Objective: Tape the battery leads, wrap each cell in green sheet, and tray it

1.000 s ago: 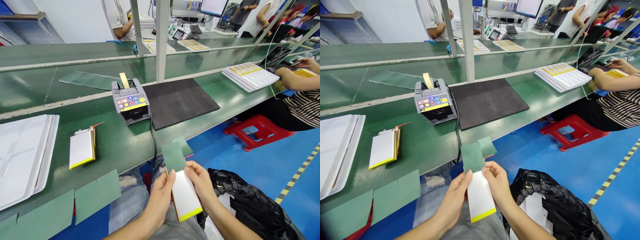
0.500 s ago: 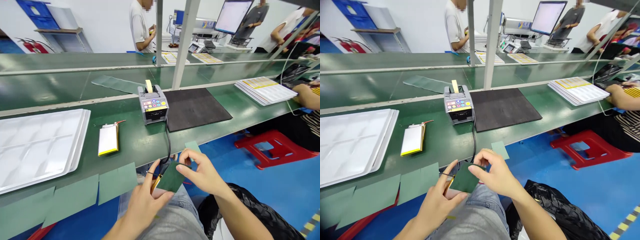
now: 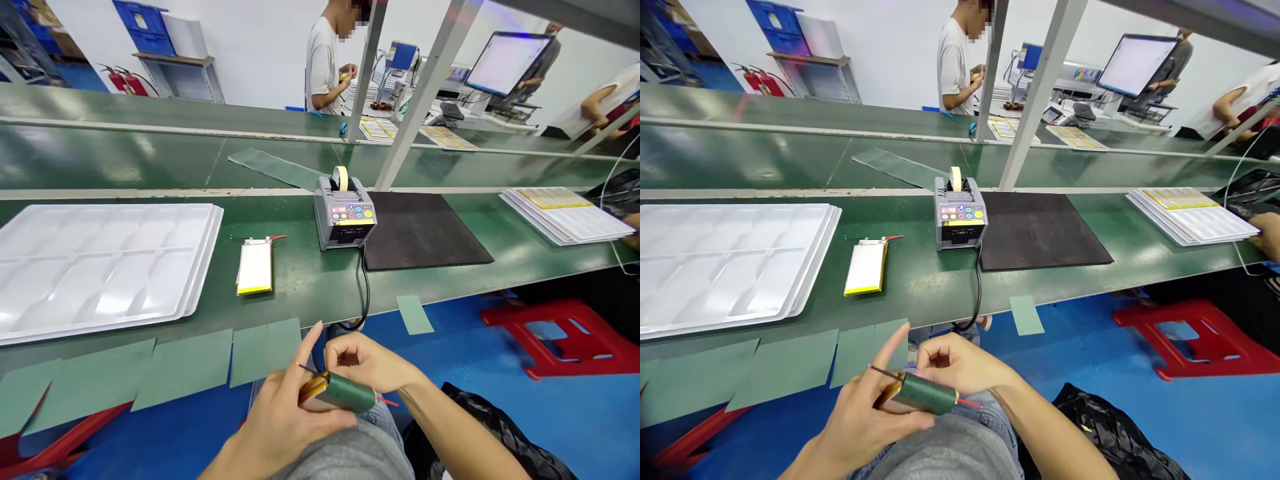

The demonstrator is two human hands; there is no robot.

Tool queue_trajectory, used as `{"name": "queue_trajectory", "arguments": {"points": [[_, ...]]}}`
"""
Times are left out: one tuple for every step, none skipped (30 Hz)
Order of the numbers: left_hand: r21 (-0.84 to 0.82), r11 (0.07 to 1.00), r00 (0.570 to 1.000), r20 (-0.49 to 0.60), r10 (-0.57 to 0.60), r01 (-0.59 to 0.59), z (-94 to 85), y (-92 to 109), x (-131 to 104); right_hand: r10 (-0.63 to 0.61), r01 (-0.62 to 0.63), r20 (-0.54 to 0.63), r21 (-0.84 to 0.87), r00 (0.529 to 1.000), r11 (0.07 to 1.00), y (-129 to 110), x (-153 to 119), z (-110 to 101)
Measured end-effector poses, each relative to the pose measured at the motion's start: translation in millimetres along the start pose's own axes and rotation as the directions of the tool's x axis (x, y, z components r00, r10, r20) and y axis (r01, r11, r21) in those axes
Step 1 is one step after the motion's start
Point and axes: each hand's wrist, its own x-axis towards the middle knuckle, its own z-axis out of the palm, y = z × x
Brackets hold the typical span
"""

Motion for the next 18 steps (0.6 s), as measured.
{"name": "queue_trajectory", "arguments": {"points": [[-0.048, 0.992, 0.994, 0.01, -0.112, 0.113, -1.2, 1, 0, -0.025, 0.026, 0.011, -0.06, 1.0, 0.998, -1, 1, 1], [-0.098, 0.972, 0.977, 0.026, -0.211, 0.213, -3.0, 2, 0, -0.047, 0.051, 0.031, -0.131, 0.998, 0.99, -2, 3, 2], [-0.153, 0.944, 0.957, 0.042, -0.288, 0.291, -5.4, 2, 1, -0.065, 0.075, 0.056, -0.216, 0.996, 0.974, -2, 4, 3], [-0.214, 0.916, 0.94, 0.057, -0.336, 0.34, -8.4, 2, 3, -0.078, 0.099, 0.079, -0.305, 0.994, 0.947, -2, 6, 3], [-0.278, 0.89, 0.932, 0.069, -0.357, 0.362, -11.7, 0, 5, -0.087, 0.112, 0.082, -0.386, 0.993, 0.916, -2, 8, 4], [-0.34, 0.866, 0.929, 0.075, -0.362, 0.365, -15.1, -2, 8, -0.097, 0.109, 0.05, -0.441, 0.994, 0.891, -3, 10, 4], [-0.397, 0.844, 0.93, 0.083, -0.358, 0.36, -18.3, -4, 10, -0.114, 0.097, -0.01, -0.455, 0.993, 0.885, -4, 12, 4], [-0.448, 0.821, 0.932, 0.1, -0.347, 0.354, -21.1, -7, 12, -0.138, 0.096, -0.069, -0.424, 0.988, 0.901, -5, 14, 3], [-0.491, 0.799, 0.936, 0.127, -0.329, 0.347, -23.2, -10, 13, -0.162, 0.117, -0.103, -0.349, 0.981, 0.93, -6, 16, 1], [-0.527, 0.778, 0.939, 0.164, -0.302, 0.342, -24.6, -13, 14, -0.185, 0.161, -0.086, -0.238, 0.979, 0.958, -8, 18, 0], [-0.557, 0.757, 0.94, 0.204, -0.274, 0.341, -25.3, -15, 14, -0.215, 0.212, -0.016, -0.109, 0.977, 0.971, -10, 21, -1], [-0.582, 0.736, 0.938, 0.241, -0.25, 0.346, -25.5, -16, 14, -0.25, 0.249, 0.086, 0.018, 0.965, 0.968, -11, 23, -2], [-0.599, 0.719, 0.934, 0.27, -0.234, 0.354, -25.4, -17, 13, -0.279, 0.26, 0.186, 0.123, 0.942, 0.958, -11, 26, -2], [-0.612, 0.703, 0.93, 0.288, -0.23, 0.363, -25.3, -17, 13, -0.299, 0.253, 0.249, 0.199, 0.921, 0.947, -10, 28, -2], [-0.623, 0.688, 0.926, 0.3, -0.23, 0.372, -25.3, -17, 13, -0.309, 0.243, 0.274, 0.247, 0.911, 0.938, -9, 31, 0], [-0.632, 0.675, 0.923, 0.307, -0.231, 0.38, -25.6, -17, 13, -0.317, 0.245, 0.268, 0.272, 0.91, 0.931, -6, 33, 2], [-0.641, 0.665, 0.922, 0.31, -0.232, 0.382, -26.0, -17, 13, -0.332, 0.261, 0.245, 0.279, 0.911, 0.924, -4, 36, 4], [-0.649, 0.657, 0.922, 0.311, -0.23, 0.383, -26.4, -17, 13, -0.351, 0.29, 0.218, 0.27, 0.911, 0.918, -1, 38, 7]]}}
